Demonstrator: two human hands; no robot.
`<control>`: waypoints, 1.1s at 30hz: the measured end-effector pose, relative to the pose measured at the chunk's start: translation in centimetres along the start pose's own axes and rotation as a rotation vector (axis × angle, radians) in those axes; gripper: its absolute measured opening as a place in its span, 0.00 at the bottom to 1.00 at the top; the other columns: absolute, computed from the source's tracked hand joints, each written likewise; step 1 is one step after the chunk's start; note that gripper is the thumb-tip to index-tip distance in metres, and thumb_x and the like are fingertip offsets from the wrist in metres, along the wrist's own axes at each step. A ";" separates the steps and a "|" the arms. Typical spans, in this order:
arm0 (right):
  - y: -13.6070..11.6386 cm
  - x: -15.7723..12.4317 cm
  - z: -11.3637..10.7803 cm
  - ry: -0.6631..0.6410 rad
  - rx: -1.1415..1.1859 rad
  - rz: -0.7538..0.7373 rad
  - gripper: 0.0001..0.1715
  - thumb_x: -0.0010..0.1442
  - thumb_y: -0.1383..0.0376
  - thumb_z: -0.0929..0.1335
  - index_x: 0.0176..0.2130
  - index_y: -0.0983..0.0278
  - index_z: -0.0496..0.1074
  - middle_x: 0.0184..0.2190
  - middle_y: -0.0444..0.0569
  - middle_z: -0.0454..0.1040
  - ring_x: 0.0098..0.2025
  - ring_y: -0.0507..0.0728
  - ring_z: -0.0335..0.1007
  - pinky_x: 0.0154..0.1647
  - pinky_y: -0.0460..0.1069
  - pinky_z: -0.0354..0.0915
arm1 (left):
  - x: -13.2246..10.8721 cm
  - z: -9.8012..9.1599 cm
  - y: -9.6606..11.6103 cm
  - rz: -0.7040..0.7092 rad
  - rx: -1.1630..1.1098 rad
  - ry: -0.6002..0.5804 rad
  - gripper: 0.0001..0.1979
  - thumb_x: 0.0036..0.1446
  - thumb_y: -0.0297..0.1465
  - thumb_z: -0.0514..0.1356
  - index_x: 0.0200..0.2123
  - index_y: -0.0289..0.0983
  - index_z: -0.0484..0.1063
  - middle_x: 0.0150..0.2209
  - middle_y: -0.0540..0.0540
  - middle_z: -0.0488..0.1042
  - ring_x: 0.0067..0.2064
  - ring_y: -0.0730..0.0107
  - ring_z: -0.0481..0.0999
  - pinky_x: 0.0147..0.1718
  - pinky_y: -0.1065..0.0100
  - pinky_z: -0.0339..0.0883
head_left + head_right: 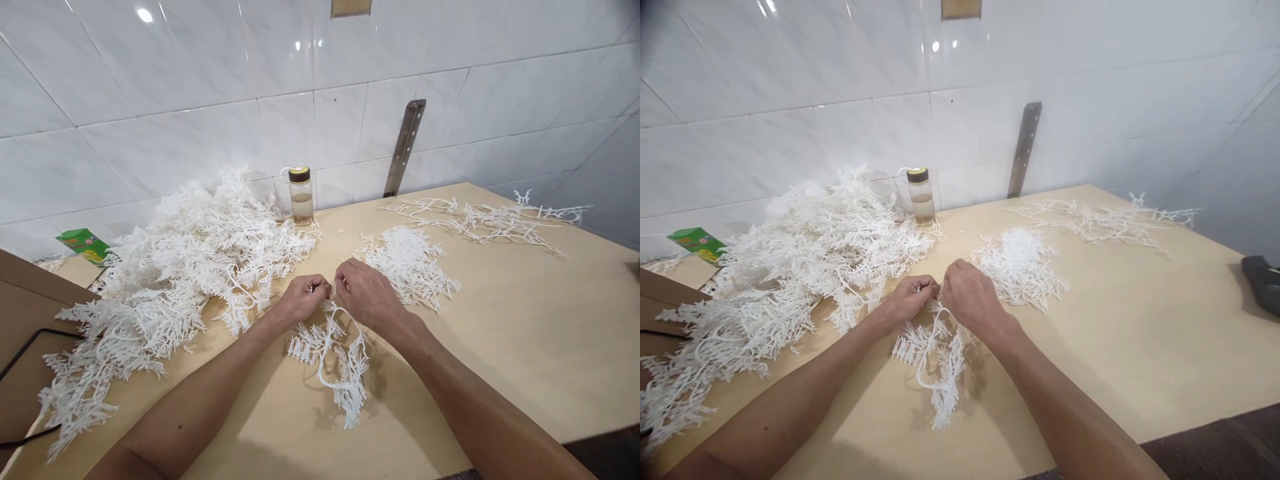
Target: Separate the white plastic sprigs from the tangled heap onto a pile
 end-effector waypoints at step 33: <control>1.4 0.2 -1.0 -0.251 0.673 0.104 0.13 0.56 0.57 0.69 0.29 0.65 0.73 0.23 0.45 0.72 0.23 0.51 0.65 0.24 0.46 0.61 | -0.3 -0.4 0.3 0.034 -0.093 -0.069 0.20 0.59 0.47 0.56 0.29 0.35 0.69 0.23 0.54 0.58 0.25 0.76 0.56 0.24 0.72 0.52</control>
Point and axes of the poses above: each hand's wrist, its own x-axis towards the middle knuckle, its own z-axis out of the palm, y = z × x, the point moved 1 cm from there along x, towards the middle knuckle
